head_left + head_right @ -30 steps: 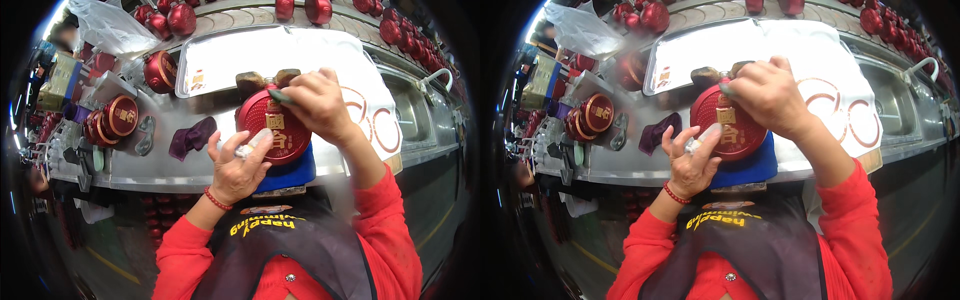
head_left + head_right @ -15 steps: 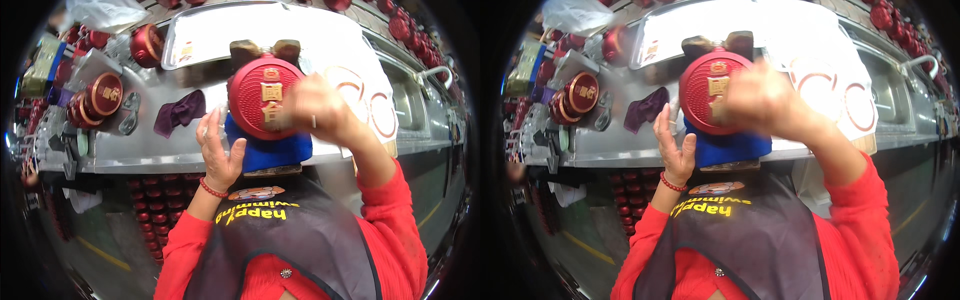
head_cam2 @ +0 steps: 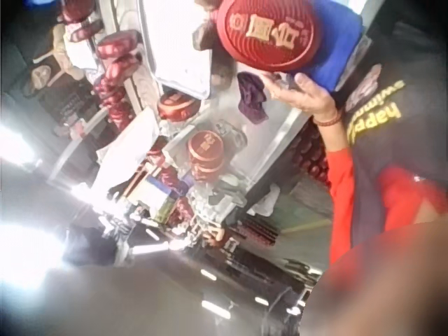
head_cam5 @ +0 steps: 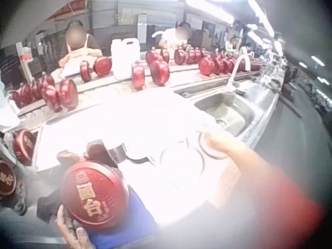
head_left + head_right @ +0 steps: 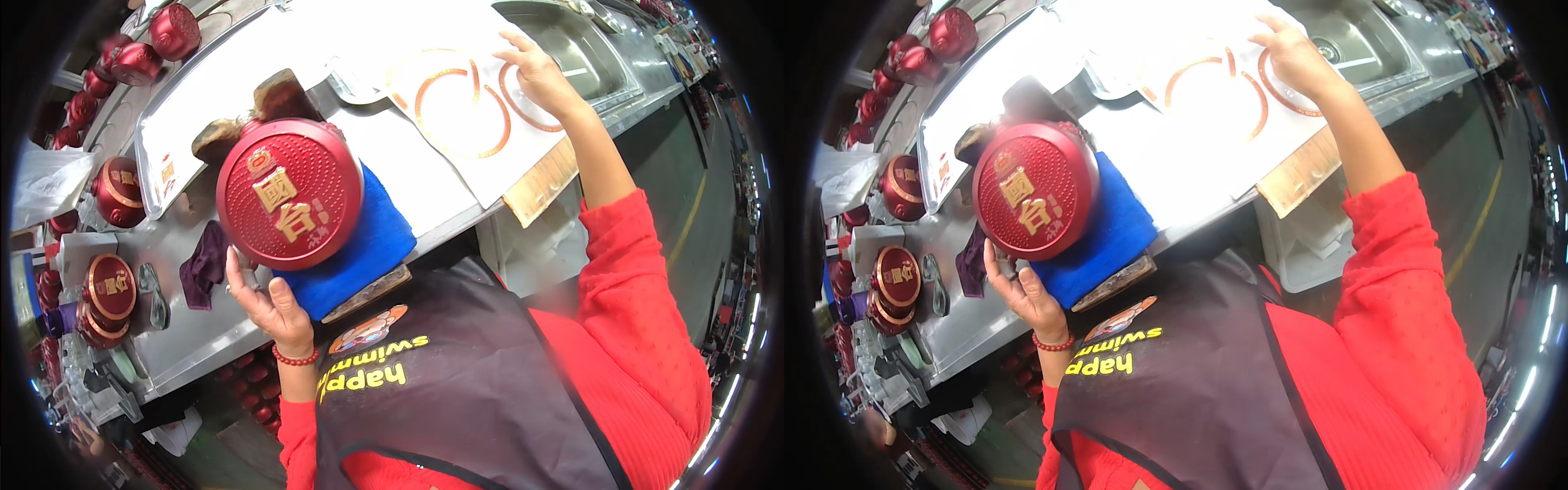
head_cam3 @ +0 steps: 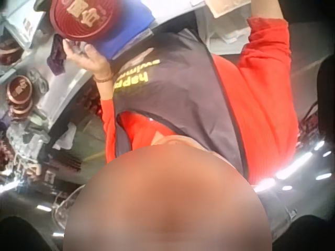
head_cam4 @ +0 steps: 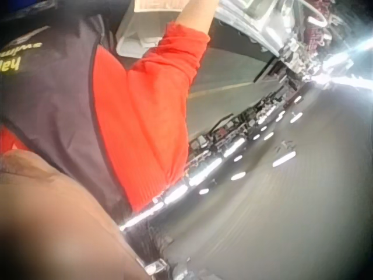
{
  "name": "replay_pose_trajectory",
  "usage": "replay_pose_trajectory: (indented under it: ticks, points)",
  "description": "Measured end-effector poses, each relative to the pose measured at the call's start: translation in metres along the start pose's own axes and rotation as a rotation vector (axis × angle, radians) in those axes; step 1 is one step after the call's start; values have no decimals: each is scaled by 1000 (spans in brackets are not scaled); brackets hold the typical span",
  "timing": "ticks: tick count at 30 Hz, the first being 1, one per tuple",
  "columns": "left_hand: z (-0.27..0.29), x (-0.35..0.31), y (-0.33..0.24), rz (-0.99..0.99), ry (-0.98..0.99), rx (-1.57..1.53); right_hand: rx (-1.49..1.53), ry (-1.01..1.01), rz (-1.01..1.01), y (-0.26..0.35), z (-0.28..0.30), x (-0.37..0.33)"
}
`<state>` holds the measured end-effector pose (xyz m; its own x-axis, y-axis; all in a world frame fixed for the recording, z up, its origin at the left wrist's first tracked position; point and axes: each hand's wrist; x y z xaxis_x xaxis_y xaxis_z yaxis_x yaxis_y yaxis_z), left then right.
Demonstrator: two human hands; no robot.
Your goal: The person applies gold circular stickers to the front of red cylindrical containers, then wraps a gold ribbon around the neck of each container. They wipe the surface with a cloth and place the finished items on a nearby tray.
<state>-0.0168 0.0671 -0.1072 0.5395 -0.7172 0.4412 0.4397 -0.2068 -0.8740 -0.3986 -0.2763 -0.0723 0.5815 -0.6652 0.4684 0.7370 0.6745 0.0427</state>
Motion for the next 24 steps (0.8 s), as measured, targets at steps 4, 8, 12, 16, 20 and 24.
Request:
replay_pose_trajectory:
  ticks: [4,8,12,16,20,24]
  points:
    - [-2,1,-3,11,-5,22,-24,132,39,33,-24,36]
    - [-2,-2,-5,14,-18,62,5,501,-44,56,-41,88]
    - [-2,-2,-4,44,-33,30,194,434,-162,59,-54,110]
    - [-2,-2,-3,38,-17,-11,174,333,-67,71,-59,107]
    - [-2,-1,-3,27,-19,-12,255,517,85,88,-53,113]
    - [-2,-1,-4,-19,-32,51,334,573,-39,90,-37,118]
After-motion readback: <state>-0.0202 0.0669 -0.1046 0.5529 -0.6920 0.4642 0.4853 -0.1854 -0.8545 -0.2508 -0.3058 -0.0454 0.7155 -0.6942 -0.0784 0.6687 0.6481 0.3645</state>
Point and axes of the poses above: each hand's wrist, its own x-axis towards the middle knuckle, its own z-axis out of the back of the hand, y = z × x, and after that the axes turned 5 degrees about -y, right-handed
